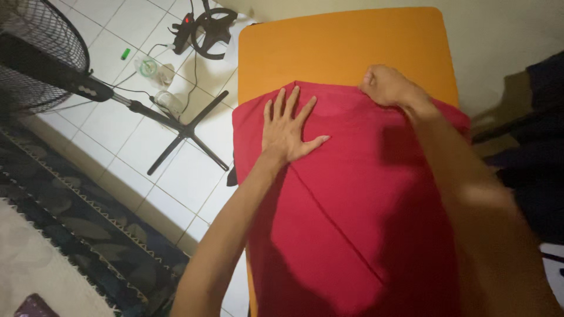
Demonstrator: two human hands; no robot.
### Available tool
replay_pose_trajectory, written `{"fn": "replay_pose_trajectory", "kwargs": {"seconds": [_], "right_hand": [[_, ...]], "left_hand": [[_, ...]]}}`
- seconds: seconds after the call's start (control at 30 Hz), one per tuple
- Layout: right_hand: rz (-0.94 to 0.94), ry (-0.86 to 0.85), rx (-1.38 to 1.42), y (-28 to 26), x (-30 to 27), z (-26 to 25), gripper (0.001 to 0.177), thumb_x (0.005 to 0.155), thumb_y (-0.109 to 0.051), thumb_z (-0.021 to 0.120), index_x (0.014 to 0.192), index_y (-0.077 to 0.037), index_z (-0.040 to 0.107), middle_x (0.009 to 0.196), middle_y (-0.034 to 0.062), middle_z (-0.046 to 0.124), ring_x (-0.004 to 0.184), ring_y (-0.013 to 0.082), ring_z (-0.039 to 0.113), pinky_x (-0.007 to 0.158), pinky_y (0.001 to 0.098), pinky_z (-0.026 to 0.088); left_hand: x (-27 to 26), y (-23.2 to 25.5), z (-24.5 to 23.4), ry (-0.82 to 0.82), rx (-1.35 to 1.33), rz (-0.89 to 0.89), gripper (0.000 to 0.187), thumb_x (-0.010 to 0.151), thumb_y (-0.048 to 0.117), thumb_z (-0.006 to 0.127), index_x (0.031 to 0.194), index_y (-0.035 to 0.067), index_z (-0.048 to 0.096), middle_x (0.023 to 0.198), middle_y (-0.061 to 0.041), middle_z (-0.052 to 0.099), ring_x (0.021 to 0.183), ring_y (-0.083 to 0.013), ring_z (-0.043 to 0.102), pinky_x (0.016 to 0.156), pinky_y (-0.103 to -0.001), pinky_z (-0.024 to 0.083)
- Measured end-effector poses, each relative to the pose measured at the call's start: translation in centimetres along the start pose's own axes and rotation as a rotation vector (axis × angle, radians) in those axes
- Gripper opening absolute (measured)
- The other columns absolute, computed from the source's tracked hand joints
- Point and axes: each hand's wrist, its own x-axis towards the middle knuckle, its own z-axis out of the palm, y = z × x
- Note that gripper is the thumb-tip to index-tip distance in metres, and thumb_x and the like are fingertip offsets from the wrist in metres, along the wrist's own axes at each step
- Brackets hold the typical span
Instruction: The person browses a clothing rack, selects a red shirt, and places it on an orange table. They then fold the shirt and place it on a hanger, preparing it for hanging.
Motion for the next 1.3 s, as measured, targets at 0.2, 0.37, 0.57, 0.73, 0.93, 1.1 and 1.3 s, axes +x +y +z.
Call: {"fn": "replay_pose_trajectory", "kwargs": {"seconds": [0.2, 0.37, 0.57, 0.73, 0.93, 1.1, 1.3], "right_hand": [[0.078, 0.607, 0.321, -0.7, 0.1, 1.1, 0.025, 0.093, -0.013, 0.07, 0.112, -0.006, 0.056, 0.106, 0.0085, 0.06, 0.099, 0.0216, 0.064, 0.085, 0.0403, 0.05], [-0.28, 0.83, -0.04, -2.6, -6.9, 5.0, 0.029, 0.098, -0.009, 0.074, 0.122, -0.007, 0.059, 0.115, 0.0122, 0.061, 0.115, 0.0297, 0.06, 0.1, 0.0514, 0.041], [-0.155, 0.68, -0.409, -0.2, -13.1, 5.5, 0.057, 0.096, -0.036, 0.078, 0.138, -0.002, 0.06, 0.129, 0.0238, 0.056, 0.116, 0.0369, 0.055, 0.09, 0.0547, 0.039], [-0.135, 0.498, -0.373, 1.5, -12.5, 2.8, 0.083, 0.093, -0.041, 0.076, 0.156, 0.0, 0.041, 0.154, 0.0373, 0.035, 0.14, 0.0504, 0.038, 0.104, 0.0667, 0.029], [-0.305, 0.606, -0.155, -1.8, -22.8, 2.4, 0.073, 0.095, -0.026, 0.068, 0.159, -0.007, 0.037, 0.162, 0.0281, 0.037, 0.15, 0.0474, 0.037, 0.12, 0.0575, 0.035], [0.078, 0.474, -0.328, -4.5, -39.0, 5.6, 0.068, 0.085, -0.034, 0.067, 0.148, -0.016, 0.049, 0.152, 0.0222, 0.047, 0.14, 0.04, 0.047, 0.114, 0.0553, 0.04], [0.107, 0.262, -0.545, -1.8, -43.2, 5.5, 0.074, 0.087, -0.046, 0.063, 0.153, -0.018, 0.044, 0.152, 0.0263, 0.042, 0.141, 0.0441, 0.04, 0.115, 0.0567, 0.031]], "left_hand": [[0.2, 0.1, -0.3, -0.068, 0.009, -0.014, 0.096, 0.081, 0.085, 0.048, 0.16, 0.031, 0.033, 0.169, -0.012, 0.015, 0.155, -0.0367, 0.007, 0.123, -0.062, 0.007], [0.2, -0.4, 0.8, -0.039, -0.019, -0.038, 0.088, 0.084, 0.078, 0.053, 0.158, 0.033, 0.036, 0.168, -0.012, 0.016, 0.156, -0.0362, 0.011, 0.123, -0.062, 0.009], [-1.3, -1.1, 2.7, 0.132, -0.093, -0.185, 0.066, 0.1, 0.058, 0.052, 0.158, 0.028, 0.046, 0.17, -0.011, 0.031, 0.161, -0.0286, 0.029, 0.133, -0.052, 0.023], [0.0, -1.4, 1.2, 0.209, -0.109, -0.09, 0.082, 0.088, 0.062, 0.067, 0.151, 0.016, 0.043, 0.16, -0.026, 0.028, 0.148, -0.0409, 0.025, 0.117, -0.06, 0.018], [-7.3, 0.6, -3.5, 0.449, -0.316, -0.136, 0.067, 0.101, 0.04, 0.064, 0.157, 0.011, 0.042, 0.164, -0.026, 0.035, 0.152, -0.0444, 0.033, 0.122, -0.056, 0.029], [-28.2, 7.9, -4.0, 0.181, -0.307, -0.354, 0.088, 0.083, 0.049, 0.071, 0.156, 0.015, 0.035, 0.162, -0.032, 0.019, 0.145, -0.0523, 0.022, 0.114, -0.061, 0.022], [-37.6, 8.0, -1.6, -0.094, -0.252, -0.464, 0.088, 0.083, 0.054, 0.071, 0.158, 0.028, 0.033, 0.161, -0.027, 0.027, 0.137, -0.0468, 0.039, 0.108, -0.053, 0.035]]}}
